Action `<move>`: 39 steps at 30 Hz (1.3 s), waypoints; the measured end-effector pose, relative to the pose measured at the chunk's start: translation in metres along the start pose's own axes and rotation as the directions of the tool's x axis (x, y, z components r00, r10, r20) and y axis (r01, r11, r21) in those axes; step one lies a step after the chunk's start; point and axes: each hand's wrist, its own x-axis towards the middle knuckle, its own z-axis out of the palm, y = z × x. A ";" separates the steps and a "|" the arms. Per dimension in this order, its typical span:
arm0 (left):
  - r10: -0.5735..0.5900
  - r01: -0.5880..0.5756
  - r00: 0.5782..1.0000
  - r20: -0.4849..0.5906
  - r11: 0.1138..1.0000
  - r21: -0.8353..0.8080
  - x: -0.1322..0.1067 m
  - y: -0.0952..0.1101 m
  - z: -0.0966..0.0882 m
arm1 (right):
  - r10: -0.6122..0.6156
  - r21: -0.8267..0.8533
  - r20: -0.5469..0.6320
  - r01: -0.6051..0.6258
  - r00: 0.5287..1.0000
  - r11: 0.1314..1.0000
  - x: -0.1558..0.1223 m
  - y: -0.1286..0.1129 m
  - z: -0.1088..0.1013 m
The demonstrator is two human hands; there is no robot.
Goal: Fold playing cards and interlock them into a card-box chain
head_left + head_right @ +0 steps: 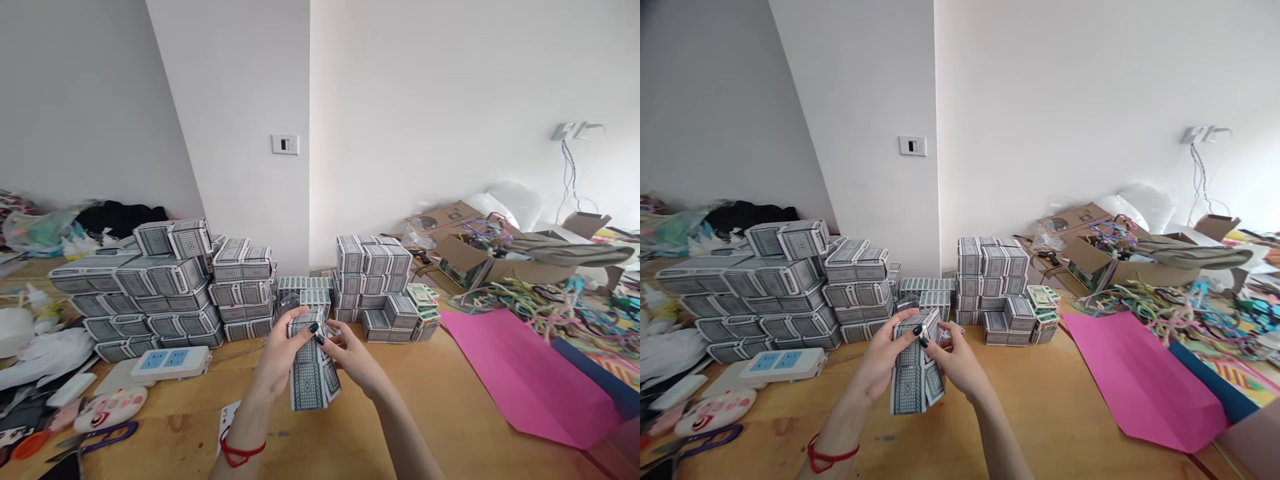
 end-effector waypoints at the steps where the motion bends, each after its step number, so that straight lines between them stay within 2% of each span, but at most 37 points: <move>1: 0.001 -0.001 1.000 0.014 1.000 0.023 0.000 0.001 -0.001 | -0.001 -0.008 -0.013 0.001 1.000 1.000 0.000 0.000 0.000; 8: 0.038 -0.049 0.998 0.057 0.981 0.189 -0.002 0.006 -0.008 | -0.037 -0.045 -0.048 0.034 0.998 0.998 0.001 -0.001 0.003; 21: -0.055 0.026 0.989 0.141 0.979 0.200 -0.004 0.014 -0.017 | -0.086 -0.070 -0.119 0.078 0.989 0.995 0.003 0.002 0.007; 30: -0.149 0.128 0.965 0.214 0.986 0.111 -0.007 0.017 -0.021 | -0.078 -0.051 -0.094 0.074 0.992 0.996 -0.002 -0.004 0.004; 39: -0.200 0.203 0.949 0.243 0.979 0.013 -0.007 0.019 -0.024 | -0.045 0.002 -0.056 0.045 0.997 0.999 -0.001 -0.002 0.004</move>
